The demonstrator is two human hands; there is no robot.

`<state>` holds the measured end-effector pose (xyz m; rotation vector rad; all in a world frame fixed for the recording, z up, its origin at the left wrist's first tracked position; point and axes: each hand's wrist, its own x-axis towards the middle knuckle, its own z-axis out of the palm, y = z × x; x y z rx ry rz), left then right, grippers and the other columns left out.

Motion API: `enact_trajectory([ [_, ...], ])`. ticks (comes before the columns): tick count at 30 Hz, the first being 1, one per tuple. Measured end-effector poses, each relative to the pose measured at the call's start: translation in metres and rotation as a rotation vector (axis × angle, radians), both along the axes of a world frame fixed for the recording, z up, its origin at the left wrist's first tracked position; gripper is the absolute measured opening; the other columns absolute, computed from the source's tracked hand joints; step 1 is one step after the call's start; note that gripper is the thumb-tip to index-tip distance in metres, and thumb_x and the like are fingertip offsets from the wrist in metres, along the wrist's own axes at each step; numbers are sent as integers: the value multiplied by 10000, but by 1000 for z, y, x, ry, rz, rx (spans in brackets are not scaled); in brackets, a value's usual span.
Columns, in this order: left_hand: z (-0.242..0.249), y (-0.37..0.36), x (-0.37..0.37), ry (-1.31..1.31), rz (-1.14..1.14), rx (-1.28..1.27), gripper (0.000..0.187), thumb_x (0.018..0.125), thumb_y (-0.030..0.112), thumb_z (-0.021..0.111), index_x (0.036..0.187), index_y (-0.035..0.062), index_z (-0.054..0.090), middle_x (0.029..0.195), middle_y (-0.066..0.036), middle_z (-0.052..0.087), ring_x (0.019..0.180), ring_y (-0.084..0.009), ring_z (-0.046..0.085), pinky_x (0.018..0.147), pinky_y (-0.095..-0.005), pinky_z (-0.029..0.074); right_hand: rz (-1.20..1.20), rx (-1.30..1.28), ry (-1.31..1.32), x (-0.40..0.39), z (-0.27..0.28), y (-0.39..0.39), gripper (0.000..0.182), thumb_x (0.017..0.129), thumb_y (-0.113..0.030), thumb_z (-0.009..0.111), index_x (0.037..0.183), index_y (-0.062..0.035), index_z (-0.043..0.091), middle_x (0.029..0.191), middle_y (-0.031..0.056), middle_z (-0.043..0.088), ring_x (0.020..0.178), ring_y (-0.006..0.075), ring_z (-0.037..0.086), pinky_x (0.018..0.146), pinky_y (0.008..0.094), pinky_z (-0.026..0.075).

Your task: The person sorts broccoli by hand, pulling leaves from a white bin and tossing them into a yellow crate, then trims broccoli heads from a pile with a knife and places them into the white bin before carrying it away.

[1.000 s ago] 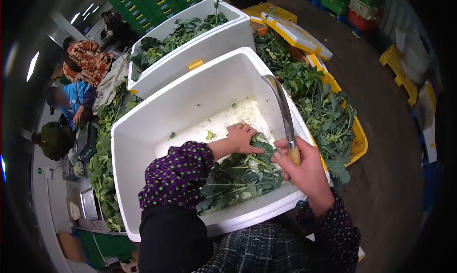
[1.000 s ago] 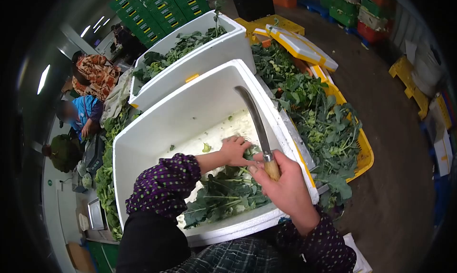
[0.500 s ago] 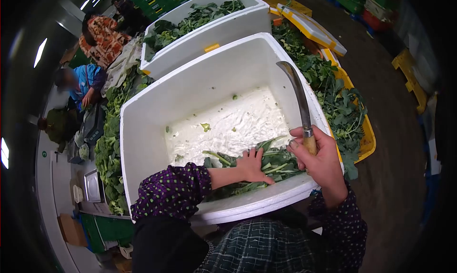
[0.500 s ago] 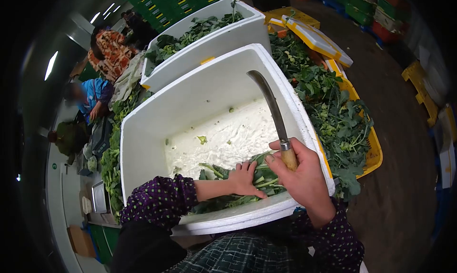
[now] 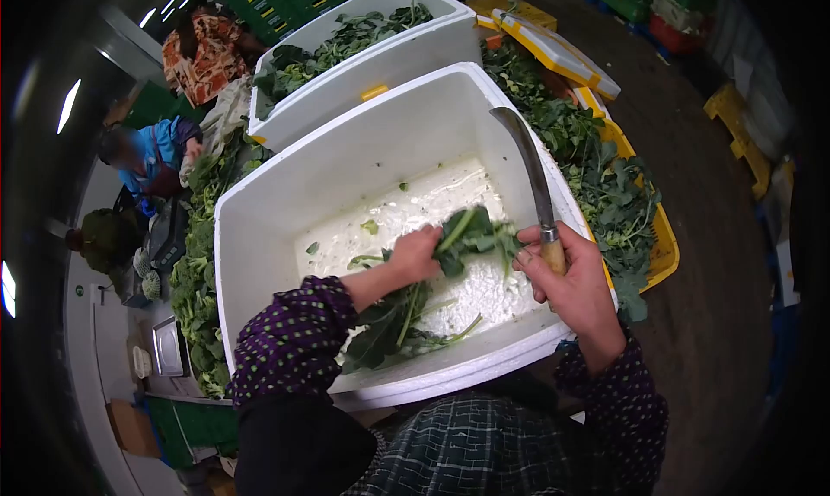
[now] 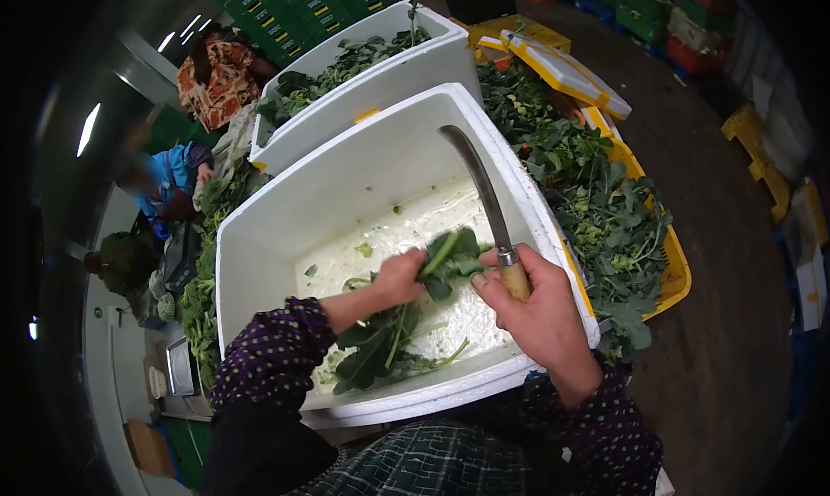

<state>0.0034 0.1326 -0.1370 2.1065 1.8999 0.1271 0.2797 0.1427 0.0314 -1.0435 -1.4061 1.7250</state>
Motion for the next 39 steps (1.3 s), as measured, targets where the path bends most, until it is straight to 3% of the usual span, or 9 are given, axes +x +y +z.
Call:
enact_trajectory([
  [6,66,5,-62,32,271,227,429,649,136,668,1027,33,492,937,-178,554,857,-390,575,719,-487,471,-22,-13,-28,0,0,0,207,822,-71,663,1007,-8,594,743,-9,548,528,27,480,465,174,403],
  [13,3,-76,-105,245,326,130,499,645,109,684,1098,60,481,1016,-141,503,889,-353,558,669,-461,513,-24,13,-85,-4,4,-2,216,824,-66,651,1012,14,580,742,29,608,517,30,476,450,180,391],
  [20,-1,-95,-11,-171,578,-405,933,624,358,780,1323,-28,295,1192,-245,436,1123,-393,468,937,-454,440,8,-9,-107,-8,5,-3,206,838,-55,642,1025,6,583,779,36,629,532,27,484,461,178,401],
  [21,-7,-92,3,-180,532,-458,1184,575,528,790,1407,-40,167,1290,-304,349,1226,-421,373,1009,-445,380,16,-15,-119,-8,6,-3,206,838,-50,640,1029,5,585,782,33,628,536,26,486,463,177,401],
  [26,19,-71,86,1,366,-586,1313,578,760,653,1436,-47,71,1453,-329,113,1319,-476,216,988,-592,330,34,-31,-115,-6,4,-2,208,841,-42,636,1042,-3,598,783,8,599,555,24,494,468,175,404],
  [29,12,-67,99,71,307,-599,1306,587,762,642,1436,-49,71,1465,-338,58,1323,-498,181,960,-642,318,38,-46,-125,-3,7,-1,214,837,-54,646,1043,-11,604,801,-2,589,576,22,501,481,175,417],
  [33,-6,-81,82,198,112,-446,1252,573,572,773,1430,-51,106,1435,-350,135,1290,-485,254,893,-561,437,48,-48,-87,-1,7,-1,222,831,-52,656,1041,-6,599,799,-11,577,618,20,507,506,175,424],
  [34,-6,-83,82,187,96,-344,1166,557,401,817,1410,-54,164,1380,-348,230,1240,-470,320,840,-495,492,56,-42,-68,0,6,-1,221,832,-52,656,1039,-4,597,795,-14,572,622,19,505,511,174,423],
  [39,-17,-66,46,58,56,-262,895,584,213,739,1322,-44,303,1096,-252,510,1003,-380,536,750,-435,516,86,-30,-27,3,6,-2,215,840,-57,651,1036,5,588,790,-19,556,622,16,490,530,173,417],
])
